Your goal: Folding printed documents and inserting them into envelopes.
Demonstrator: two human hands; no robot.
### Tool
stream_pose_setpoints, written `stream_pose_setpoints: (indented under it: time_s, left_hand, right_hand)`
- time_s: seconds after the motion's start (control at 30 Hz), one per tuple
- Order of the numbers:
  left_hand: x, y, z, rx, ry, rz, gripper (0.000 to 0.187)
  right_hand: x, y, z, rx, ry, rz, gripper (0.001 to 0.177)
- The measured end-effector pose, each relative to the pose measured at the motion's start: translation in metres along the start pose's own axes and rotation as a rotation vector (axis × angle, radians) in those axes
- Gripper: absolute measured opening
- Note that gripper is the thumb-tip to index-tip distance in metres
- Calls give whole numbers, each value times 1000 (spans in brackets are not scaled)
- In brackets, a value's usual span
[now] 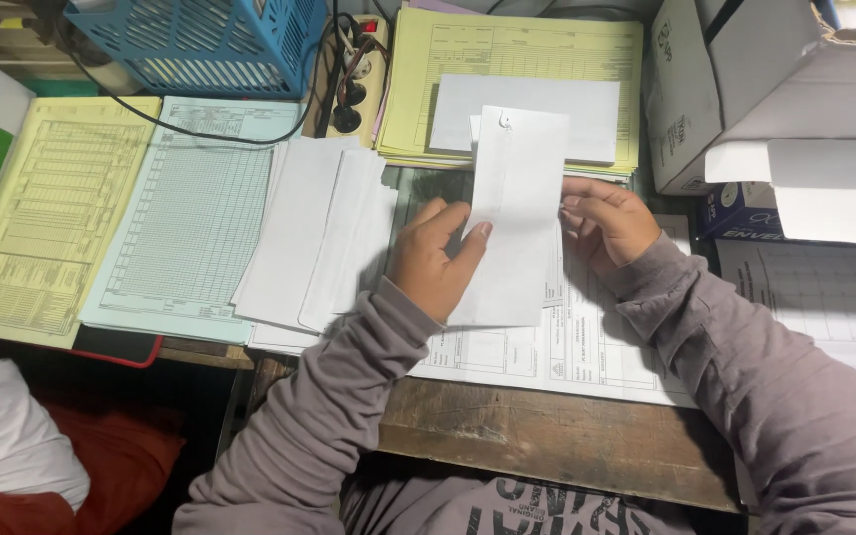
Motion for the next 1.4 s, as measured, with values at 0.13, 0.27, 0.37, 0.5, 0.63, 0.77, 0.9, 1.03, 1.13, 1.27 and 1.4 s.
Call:
stream_pose_setpoints:
  time_s: [0.13,0.27,0.37,0.5,0.63,0.77,0.9,1.03,1.13,1.27,1.4]
  left_hand:
    - [5,16,2,-96,65,32,28]
    - [29,48,4,-193,120,-61,31]
    - [60,85,3,-162,154,-124,27]
    - [72,123,6,26,-13,-311,17]
    - [61,141,7,119,-142,-428,22]
    - [50,148,5,265,-125,-460,33]
    - [38,141,6,316,-42,-607,31]
    - [40,128,6,337,-10,-668,51]
    - [19,111,7,244,-9,-751,50]
    - [-25,82,7,-60,188,-971,27]
    - [-38,67,8,-329,457,-987,25]
  right_hand:
    - [4,5,1,-12,57,25,31]
    - [-6,-10,8,-9,20,44,33]
    - [-4,-6,4,-15,4,25,35]
    - [-19,-29,14,2,-7,28,32]
    - [-35,-52,30,-3,-35,38,35]
    - [-33,-50,29,-21,-38,70,41]
    - [-27,-40,21,-48,-49,51,43]
    - [-25,-38,19,-56,-47,47,43]
    - [-29,-43,22,-72,-37,57,44]
    - [-29,-37,20,-64,-46,78,42]
    - [-21,-24,11,-58,-46,52,40]
Point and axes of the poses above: each hand's wrist, its own z-axis away from the middle knuckle, its own y-axis out of the back of the hand, x = y × z, the point moved 1 cm from there along -z, towards the middle knuckle, and after that the axes turned 12 degrees about -z, right-handed, at the moved point
